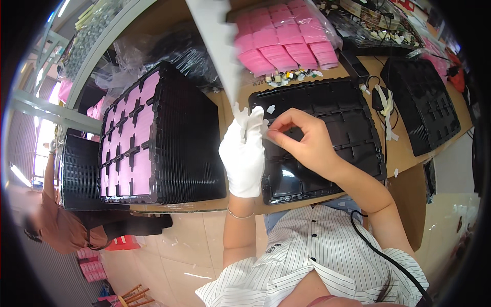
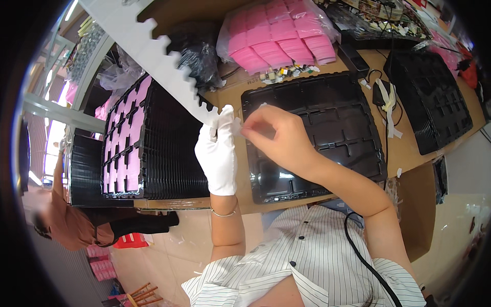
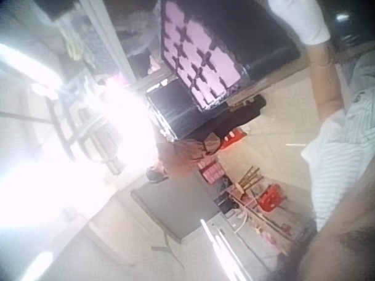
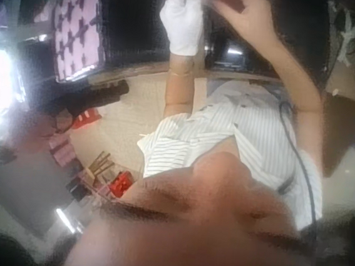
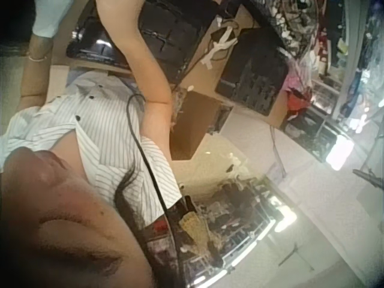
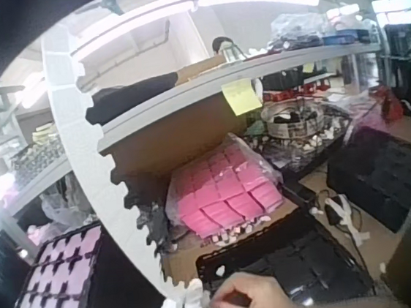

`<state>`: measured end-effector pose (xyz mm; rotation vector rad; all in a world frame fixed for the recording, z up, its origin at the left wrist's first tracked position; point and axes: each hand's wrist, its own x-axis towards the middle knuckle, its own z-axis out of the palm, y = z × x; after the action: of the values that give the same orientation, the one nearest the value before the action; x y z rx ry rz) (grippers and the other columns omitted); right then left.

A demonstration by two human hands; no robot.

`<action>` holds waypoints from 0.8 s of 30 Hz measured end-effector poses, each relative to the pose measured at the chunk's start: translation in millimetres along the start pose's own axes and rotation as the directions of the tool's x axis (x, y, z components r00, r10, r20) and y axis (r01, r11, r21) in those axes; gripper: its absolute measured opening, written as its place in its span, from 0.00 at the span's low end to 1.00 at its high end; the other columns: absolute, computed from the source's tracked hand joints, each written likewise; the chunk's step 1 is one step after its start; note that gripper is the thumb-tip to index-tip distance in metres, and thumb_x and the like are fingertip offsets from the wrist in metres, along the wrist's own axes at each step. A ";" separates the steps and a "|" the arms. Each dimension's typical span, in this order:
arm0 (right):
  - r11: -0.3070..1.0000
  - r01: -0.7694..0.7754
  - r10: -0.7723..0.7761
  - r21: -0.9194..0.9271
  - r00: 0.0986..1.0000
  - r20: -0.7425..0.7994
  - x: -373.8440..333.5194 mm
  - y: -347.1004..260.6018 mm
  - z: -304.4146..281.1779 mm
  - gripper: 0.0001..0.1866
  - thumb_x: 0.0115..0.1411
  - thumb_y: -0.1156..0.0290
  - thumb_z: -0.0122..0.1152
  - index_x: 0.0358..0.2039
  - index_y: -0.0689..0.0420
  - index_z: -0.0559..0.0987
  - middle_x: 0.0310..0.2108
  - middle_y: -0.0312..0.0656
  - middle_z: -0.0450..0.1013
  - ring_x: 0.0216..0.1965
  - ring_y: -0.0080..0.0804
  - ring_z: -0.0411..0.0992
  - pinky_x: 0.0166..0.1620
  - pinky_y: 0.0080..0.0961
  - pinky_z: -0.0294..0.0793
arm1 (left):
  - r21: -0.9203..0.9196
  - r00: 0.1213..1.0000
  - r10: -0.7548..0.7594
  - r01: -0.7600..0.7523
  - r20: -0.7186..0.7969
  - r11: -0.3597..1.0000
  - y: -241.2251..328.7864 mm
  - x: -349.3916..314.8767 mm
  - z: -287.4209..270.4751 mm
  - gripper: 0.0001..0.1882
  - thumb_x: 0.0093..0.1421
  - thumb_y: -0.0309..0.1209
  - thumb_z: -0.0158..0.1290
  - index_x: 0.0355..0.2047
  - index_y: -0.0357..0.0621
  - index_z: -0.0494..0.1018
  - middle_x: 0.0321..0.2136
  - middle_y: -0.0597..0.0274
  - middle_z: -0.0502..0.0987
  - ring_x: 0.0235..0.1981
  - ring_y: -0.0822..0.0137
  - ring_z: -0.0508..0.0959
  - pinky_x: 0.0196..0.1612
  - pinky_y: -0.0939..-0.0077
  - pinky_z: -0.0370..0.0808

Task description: The person assembles and packs pink foam dividers into black plastic storage cases or trays by hand.

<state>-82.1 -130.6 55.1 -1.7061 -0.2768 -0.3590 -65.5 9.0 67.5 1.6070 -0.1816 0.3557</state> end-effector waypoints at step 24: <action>0.752 0.101 -0.239 -0.651 0.963 -0.127 12.7 89.5 -127.5 0.10 0.62 0.66 0.60 0.40 0.57 0.80 0.35 0.40 0.75 0.39 0.37 0.71 0.46 0.30 0.68 | -0.190 0.968 -0.251 0.251 0.024 0.949 10.6 -11.3 31.7 0.20 0.64 0.37 0.58 0.48 0.33 0.72 0.29 0.72 0.70 0.28 0.83 0.67 0.32 0.90 0.65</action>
<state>-46.6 -271.2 -3.1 -2.3049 -0.1645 -0.8376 -75.8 -24.3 72.6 1.4192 -0.0092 0.1365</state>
